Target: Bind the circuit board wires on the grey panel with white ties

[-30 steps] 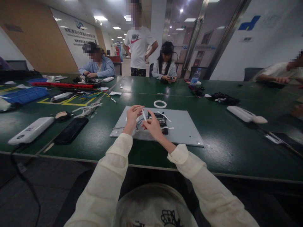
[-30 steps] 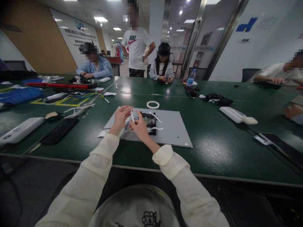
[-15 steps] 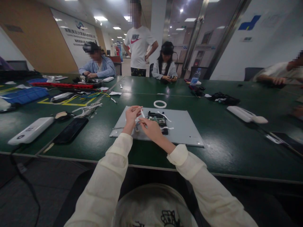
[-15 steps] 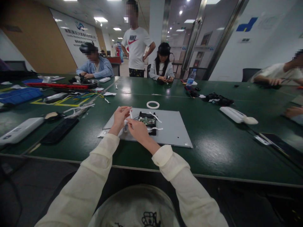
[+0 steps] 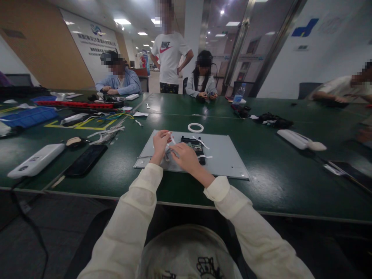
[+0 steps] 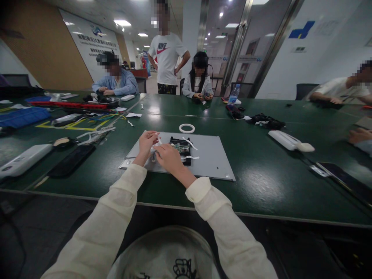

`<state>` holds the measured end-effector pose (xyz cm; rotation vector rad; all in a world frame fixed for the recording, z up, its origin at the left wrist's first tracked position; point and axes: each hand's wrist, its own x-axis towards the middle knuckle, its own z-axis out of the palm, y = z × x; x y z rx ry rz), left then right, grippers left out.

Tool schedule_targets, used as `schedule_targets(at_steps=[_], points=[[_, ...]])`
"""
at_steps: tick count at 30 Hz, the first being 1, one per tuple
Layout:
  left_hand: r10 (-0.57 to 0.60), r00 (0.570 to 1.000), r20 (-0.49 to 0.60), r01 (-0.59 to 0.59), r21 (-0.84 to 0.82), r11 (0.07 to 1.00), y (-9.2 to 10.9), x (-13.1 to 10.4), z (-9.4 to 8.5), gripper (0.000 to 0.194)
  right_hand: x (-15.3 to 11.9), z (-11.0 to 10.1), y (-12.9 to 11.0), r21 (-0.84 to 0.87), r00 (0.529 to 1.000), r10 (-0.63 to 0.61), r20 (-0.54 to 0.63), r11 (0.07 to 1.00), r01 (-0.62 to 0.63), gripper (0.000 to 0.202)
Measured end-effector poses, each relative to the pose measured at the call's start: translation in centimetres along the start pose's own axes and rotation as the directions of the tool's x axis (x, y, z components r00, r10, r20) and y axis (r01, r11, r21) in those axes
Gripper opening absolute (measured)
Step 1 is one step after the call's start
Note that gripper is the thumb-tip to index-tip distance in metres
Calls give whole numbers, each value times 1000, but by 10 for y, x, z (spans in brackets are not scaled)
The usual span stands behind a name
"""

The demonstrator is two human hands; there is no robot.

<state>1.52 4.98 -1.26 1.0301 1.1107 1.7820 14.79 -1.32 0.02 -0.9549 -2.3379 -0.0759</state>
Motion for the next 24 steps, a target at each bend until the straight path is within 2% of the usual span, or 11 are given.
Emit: schedule_targets(at_steps=[2, 6, 12, 19, 24], points=[[-22, 999, 29, 23, -39, 999, -1, 0, 0, 27, 1, -4, 5, -48, 997, -72, -35, 996, 70, 33], [-87, 994, 73, 93, -90, 992, -3, 1, -1, 30, 3, -6, 16, -164, 984, -177, -17, 971, 172, 46], [-148, 983, 107, 156, -67, 986, -4, 0, -2, 33, 5, -2, 26, -228, 963, -257, -83, 945, 233, 28], [-168, 982, 88, 169, -2, 986, -3, -2, -1, 32, 5, 2, 34, -236, 960, -264, -88, 942, 237, 22], [-157, 986, 62, 152, 73, 986, -1, -3, 0, 32, 4, 4, 32, -227, 974, -226, 6, 948, 222, 20]])
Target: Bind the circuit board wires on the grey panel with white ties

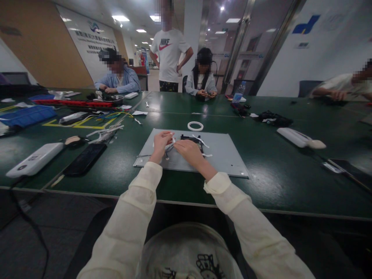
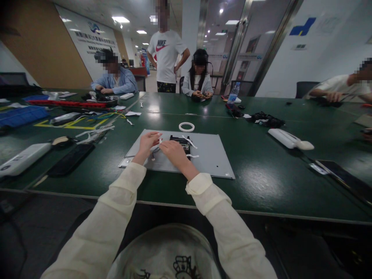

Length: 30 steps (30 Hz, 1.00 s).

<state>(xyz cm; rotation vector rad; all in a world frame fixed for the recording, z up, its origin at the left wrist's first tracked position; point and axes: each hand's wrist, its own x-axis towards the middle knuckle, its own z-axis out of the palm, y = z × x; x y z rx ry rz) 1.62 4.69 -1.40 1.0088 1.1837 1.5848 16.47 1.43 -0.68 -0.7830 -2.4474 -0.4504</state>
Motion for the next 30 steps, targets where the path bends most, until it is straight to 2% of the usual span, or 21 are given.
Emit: schedule_targets(at_steps=[5, 9, 14, 19, 25, 30], points=[[86, 996, -32, -79, 187, 979, -6, 7, -2, 28, 2, 2, -3, -23, 983, 22, 182, 1000, -18, 18], [111, 994, -13, -104, 251, 962, -13, 14, -6, 24, 3, 2, -5, -35, 968, 42, 246, 999, -35, 22], [106, 994, 11, -106, 237, 966, -21, 19, -9, 21, 4, 6, -5, -67, 960, 58, 275, 997, -41, 21], [133, 991, -12, -123, 307, 944, -27, 22, -9, 16, 4, 14, -4, -84, 961, 54, 272, 996, -33, 23], [206, 979, 5, -192, 379, 905, -24, 23, -7, 13, 3, 16, -2, -92, 962, 85, 258, 994, -63, 23], [216, 976, 15, -204, 404, 892, -23, 23, -6, 14, 3, 14, -3, -101, 964, 104, 243, 992, -81, 24]])
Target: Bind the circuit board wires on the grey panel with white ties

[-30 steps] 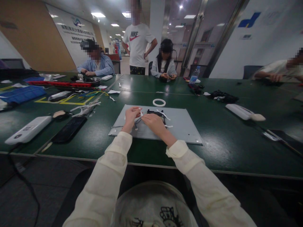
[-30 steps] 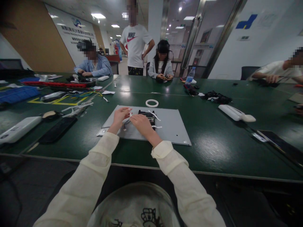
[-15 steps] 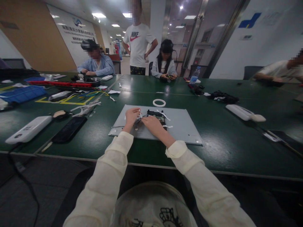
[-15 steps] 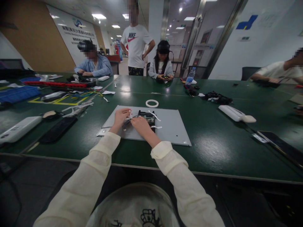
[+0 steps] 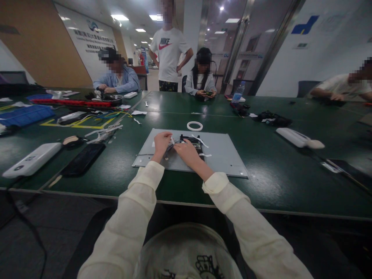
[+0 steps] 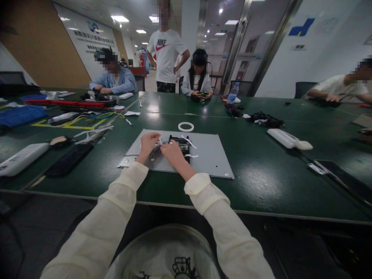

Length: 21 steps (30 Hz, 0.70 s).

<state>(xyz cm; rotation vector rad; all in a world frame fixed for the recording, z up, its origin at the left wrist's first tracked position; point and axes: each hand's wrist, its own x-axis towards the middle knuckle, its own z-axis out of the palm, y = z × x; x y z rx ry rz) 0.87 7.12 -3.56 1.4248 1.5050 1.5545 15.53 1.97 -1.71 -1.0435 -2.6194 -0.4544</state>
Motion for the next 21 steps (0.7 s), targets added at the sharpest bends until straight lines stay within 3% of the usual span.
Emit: schedule_targets(at_steps=[5, 12, 18, 21], points=[[6, 999, -33, -7, -10, 1000, -2, 2, 2, 35, 0, -3, -2, -2, 1000, 10, 14, 1000, -10, 22], [-6, 999, -48, 4, -55, 998, 3, 1, 1, 13, 0, -6, -2, -6, 1000, 15, -2, 1000, -15, 22], [-16, 998, -62, 9, -106, 994, 8, -1, 1, 15, -1, -7, -2, 22, 999, 21, -42, 1000, -20, 22], [-19, 998, -57, 10, -139, 990, 8, 0, 1, 17, -1, -6, -3, 136, 994, 54, -92, 990, -41, 23]])
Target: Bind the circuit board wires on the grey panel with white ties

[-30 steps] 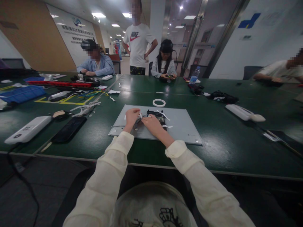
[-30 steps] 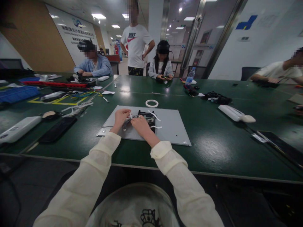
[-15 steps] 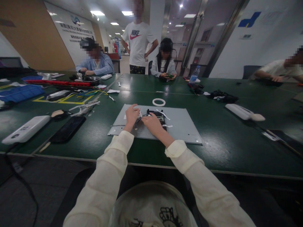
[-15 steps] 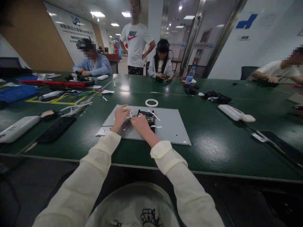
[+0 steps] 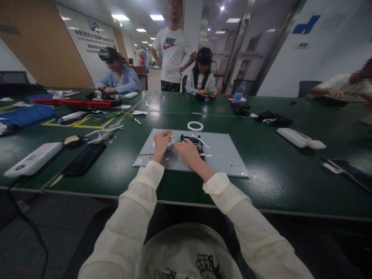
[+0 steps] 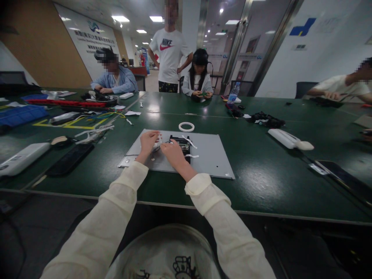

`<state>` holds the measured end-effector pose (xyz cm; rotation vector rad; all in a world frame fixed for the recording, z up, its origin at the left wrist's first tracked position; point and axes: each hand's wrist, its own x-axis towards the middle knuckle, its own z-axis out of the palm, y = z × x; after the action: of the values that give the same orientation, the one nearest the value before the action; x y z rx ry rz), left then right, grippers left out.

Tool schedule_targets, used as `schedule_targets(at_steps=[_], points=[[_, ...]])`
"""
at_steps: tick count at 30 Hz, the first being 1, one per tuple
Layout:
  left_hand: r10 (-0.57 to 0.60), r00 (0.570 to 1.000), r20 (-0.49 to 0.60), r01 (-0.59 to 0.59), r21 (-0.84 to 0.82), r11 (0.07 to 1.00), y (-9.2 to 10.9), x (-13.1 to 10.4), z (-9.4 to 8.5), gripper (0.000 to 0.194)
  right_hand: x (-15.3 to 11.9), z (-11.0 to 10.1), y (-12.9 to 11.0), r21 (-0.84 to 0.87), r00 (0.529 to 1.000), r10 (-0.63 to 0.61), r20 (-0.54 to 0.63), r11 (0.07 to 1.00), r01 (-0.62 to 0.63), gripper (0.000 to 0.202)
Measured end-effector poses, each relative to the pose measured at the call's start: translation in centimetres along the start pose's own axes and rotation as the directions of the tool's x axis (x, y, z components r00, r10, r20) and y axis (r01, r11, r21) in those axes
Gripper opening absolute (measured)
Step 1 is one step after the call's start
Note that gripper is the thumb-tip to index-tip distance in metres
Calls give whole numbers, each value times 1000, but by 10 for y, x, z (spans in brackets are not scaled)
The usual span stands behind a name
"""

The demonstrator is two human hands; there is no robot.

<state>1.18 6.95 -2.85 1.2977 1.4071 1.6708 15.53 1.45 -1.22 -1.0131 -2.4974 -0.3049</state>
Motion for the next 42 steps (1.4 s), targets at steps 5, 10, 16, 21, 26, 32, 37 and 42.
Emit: schedule_targets(at_steps=[5, 10, 16, 21, 26, 32, 37, 42], points=[[11, 1000, 8, -11, -11, 1000, 3, -1, -1, 19, 0, 5, 1, 277, 986, 135, -94, 955, -105, 28], [39, 998, 49, -44, 114, 992, 1, -2, -1, 18, 0, 4, 2, 268, 996, 78, -38, 961, -65, 22], [180, 966, 189, -236, 342, 910, -6, -4, 0, 31, 1, 3, 2, 120, 998, 52, 45, 991, -57, 21], [196, 954, 225, -275, 409, 870, -7, -3, 0, 12, 2, 5, 1, 23, 994, 59, 96, 998, -62, 23], [162, 961, 225, -246, 422, 872, -10, -4, 0, 24, 3, 7, -2, -1, 990, 59, 129, 998, -60, 23], [125, 958, 257, -248, 529, 812, -8, -6, -1, 30, 2, 2, -5, 3, 985, 49, 164, 999, -51, 24], [55, 937, 344, -304, 732, 610, 0, -9, -1, 40, 1, -2, -9, 23, 981, 39, 188, 999, -44, 29], [55, 931, 360, -328, 763, 556, 2, -10, -1, 45, 0, -7, -15, 50, 983, 32, 179, 998, -42, 33]])
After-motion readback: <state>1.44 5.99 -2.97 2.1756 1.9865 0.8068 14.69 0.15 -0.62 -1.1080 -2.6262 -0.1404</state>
